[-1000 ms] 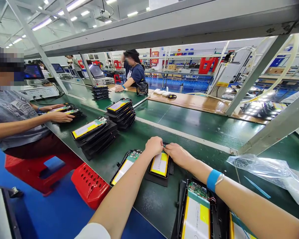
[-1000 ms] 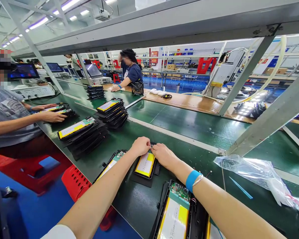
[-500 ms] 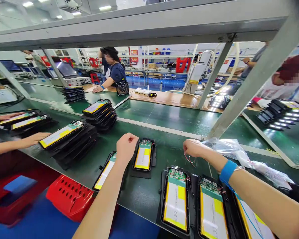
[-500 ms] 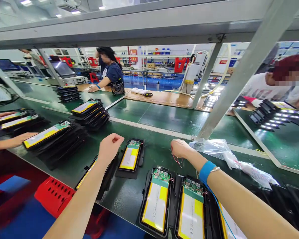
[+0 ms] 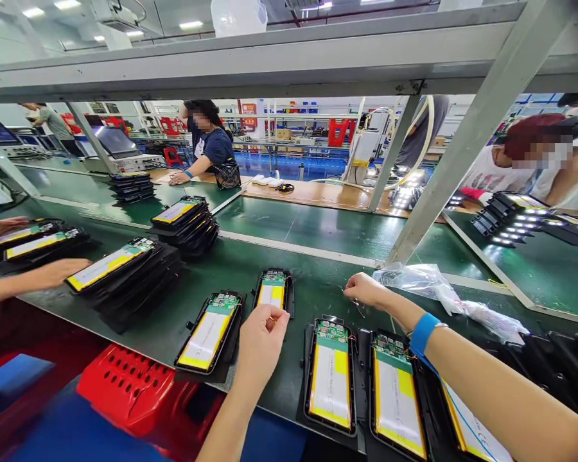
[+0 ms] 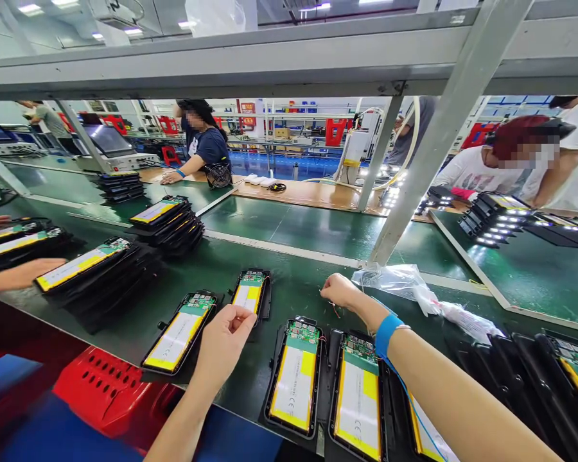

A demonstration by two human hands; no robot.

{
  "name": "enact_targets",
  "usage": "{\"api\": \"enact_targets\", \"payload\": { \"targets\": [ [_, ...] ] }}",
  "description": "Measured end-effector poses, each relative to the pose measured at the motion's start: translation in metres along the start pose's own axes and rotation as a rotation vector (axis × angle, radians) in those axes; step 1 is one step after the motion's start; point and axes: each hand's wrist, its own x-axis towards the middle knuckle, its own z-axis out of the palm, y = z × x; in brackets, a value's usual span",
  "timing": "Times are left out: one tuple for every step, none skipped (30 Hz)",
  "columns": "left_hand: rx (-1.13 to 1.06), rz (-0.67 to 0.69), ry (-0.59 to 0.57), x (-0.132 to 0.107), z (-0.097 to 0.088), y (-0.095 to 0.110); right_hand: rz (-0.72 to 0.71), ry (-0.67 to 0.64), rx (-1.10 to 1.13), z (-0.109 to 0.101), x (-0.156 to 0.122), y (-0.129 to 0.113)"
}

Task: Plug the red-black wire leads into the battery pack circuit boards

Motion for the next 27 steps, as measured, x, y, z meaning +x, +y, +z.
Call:
{"api": "enact_targets", "payload": {
  "targets": [
    [-0.023,0.001,-0.015,0.000,0.006,0.001,-0.015,-0.011,0.117,-0.001,-0.004,-0.005],
    [-0.056,-0.002,-0.032,0.000,0.012,0.002,-0.033,-0.026,0.237,-0.002,-0.010,-0.013],
    [-0.101,-0.011,-0.049,0.000,0.019,0.004,-0.056,-0.045,0.355,-0.001,-0.015,-0.022],
    [-0.151,-0.025,-0.065,0.001,0.026,0.006,-0.080,-0.065,0.467,0.001,-0.022,-0.032],
    [-0.198,-0.041,-0.073,0.001,0.032,0.008,-0.104,-0.086,0.570,0.004,-0.028,-0.043],
    [-0.238,-0.056,-0.072,0.002,0.038,0.011,-0.124,-0.108,0.662,0.008,-0.035,-0.054],
    [-0.268,-0.064,-0.064,0.003,0.042,0.013,-0.139,-0.131,0.742,0.013,-0.041,-0.064],
    [-0.284,-0.063,-0.050,0.003,0.044,0.015,-0.150,-0.154,0.810,0.018,-0.047,-0.072],
    [-0.288,-0.052,-0.031,0.004,0.045,0.018,-0.158,-0.176,0.866,0.023,-0.052,-0.080],
    [-0.281,-0.030,-0.007,0.004,0.044,0.020,-0.164,-0.195,0.912,0.029,-0.056,-0.086],
    [-0.264,0.002,0.015,0.003,0.041,0.022,-0.169,-0.210,0.946,0.034,-0.060,-0.090],
    [-0.242,0.036,0.032,0.002,0.037,0.023,-0.176,-0.217,0.970,0.038,-0.064,-0.094],
    [-0.220,0.067,0.044,0.001,0.033,0.023,-0.183,-0.221,0.987,0.042,-0.067,-0.096],
    [-0.203,0.089,0.050,0.000,0.029,0.022,-0.192,-0.228,1.000,0.046,-0.069,-0.099],
    [-0.194,0.100,0.054,-0.001,0.025,0.020,-0.202,-0.241,1.004,0.048,-0.071,-0.100],
    [-0.189,0.100,0.054,-0.003,0.021,0.016,-0.217,-0.254,0.990,0.050,-0.073,-0.101],
    [-0.183,0.092,0.056,-0.004,0.018,0.012,-0.242,-0.265,0.948,0.051,-0.074,-0.102],
    [-0.173,0.087,0.056,-0.005,0.015,0.007,-0.278,-0.271,0.878,0.052,-0.075,-0.103],
    [-0.157,0.086,0.055,-0.006,0.013,0.003,-0.324,-0.268,0.789,0.053,-0.076,-0.104],
    [-0.136,0.091,0.053,-0.008,0.011,-0.001,-0.377,-0.258,0.692,0.054,-0.077,-0.105],
    [-0.115,0.101,0.046,-0.010,0.008,-0.004,-0.430,-0.252,0.600,0.055,-0.078,-0.106],
    [-0.096,0.114,0.037,-0.012,0.005,-0.005,-0.475,-0.254,0.525,0.055,-0.078,-0.107],
    [-0.081,0.127,0.025,-0.014,0.001,-0.006,-0.506,-0.268,0.468,0.056,-0.079,-0.109],
    [-0.069,0.137,0.008,-0.016,-0.003,-0.007,-0.525,-0.290,0.424,0.057,-0.078,-0.111],
    [-0.059,0.145,-0.013,-0.017,-0.008,-0.007,-0.537,-0.318,0.386,0.058,-0.078,-0.113],
    [-0.051,0.152,-0.035,-0.018,-0.013,-0.007,-0.544,-0.349,0.354,0.059,-0.076,-0.116],
    [-0.044,0.157,-0.052,-0.019,-0.018,-0.008,-0.550,-0.383,0.332,0.061,-0.075,-0.119]
  ]
}}
